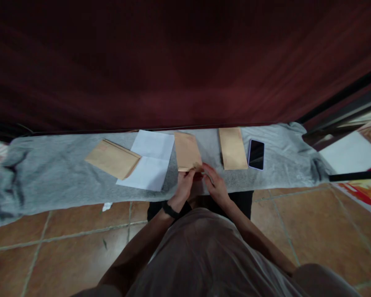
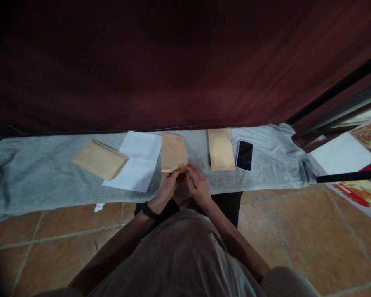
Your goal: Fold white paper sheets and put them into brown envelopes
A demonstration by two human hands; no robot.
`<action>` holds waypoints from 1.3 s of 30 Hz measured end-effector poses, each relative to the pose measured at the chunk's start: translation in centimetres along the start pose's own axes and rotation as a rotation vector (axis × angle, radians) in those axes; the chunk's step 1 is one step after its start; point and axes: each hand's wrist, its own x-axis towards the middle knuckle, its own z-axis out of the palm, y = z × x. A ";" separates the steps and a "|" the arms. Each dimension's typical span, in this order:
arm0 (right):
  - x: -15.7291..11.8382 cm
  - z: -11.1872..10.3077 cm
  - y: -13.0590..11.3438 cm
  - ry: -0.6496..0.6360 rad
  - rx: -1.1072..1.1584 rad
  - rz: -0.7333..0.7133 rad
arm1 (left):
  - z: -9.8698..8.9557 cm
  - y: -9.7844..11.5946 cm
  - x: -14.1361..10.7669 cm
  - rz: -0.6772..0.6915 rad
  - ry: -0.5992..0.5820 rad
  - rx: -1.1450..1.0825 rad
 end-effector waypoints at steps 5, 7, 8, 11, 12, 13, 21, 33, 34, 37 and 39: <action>-1.9 1.2 1.2 -0.193 -0.192 -0.122 | 1.4 -2.7 -1.3 -0.100 -0.124 -0.012; -2.8 1.6 1.9 -0.249 -0.263 -0.127 | 1.1 -3.0 -2.0 -0.137 -0.178 -0.023; -3.2 1.6 2.3 -0.267 -0.291 -0.130 | 0.8 -3.0 -2.4 -0.156 -0.207 -0.016; -3.7 1.7 3.0 -0.304 -0.354 -0.150 | -0.7 -2.7 -3.8 -0.129 -0.259 0.179; -3.8 1.7 3.1 -0.310 -0.368 -0.152 | -1.2 -2.6 -4.2 -0.055 -0.254 0.316; -3.8 1.7 3.2 -0.312 -0.380 -0.151 | -1.7 -2.4 -4.6 0.061 -0.237 0.475; -3.9 2.4 3.3 -0.291 -0.457 -0.159 | -3.4 -4.0 -4.4 0.677 -0.263 1.417; -4.1 1.8 4.0 -0.144 -0.523 -0.028 | -5.3 -4.8 -4.8 0.685 -0.144 1.506; -4.2 1.5 4.2 -0.139 -0.525 -0.023 | -5.4 -4.8 -4.9 0.684 -0.134 1.502; -4.1 1.2 4.3 -0.131 -0.528 -0.022 | -5.5 -5.0 -5.0 0.673 -0.122 1.500; -3.9 1.6 3.9 -0.133 -0.520 -0.044 | -5.4 -5.0 -5.0 0.664 -0.113 1.505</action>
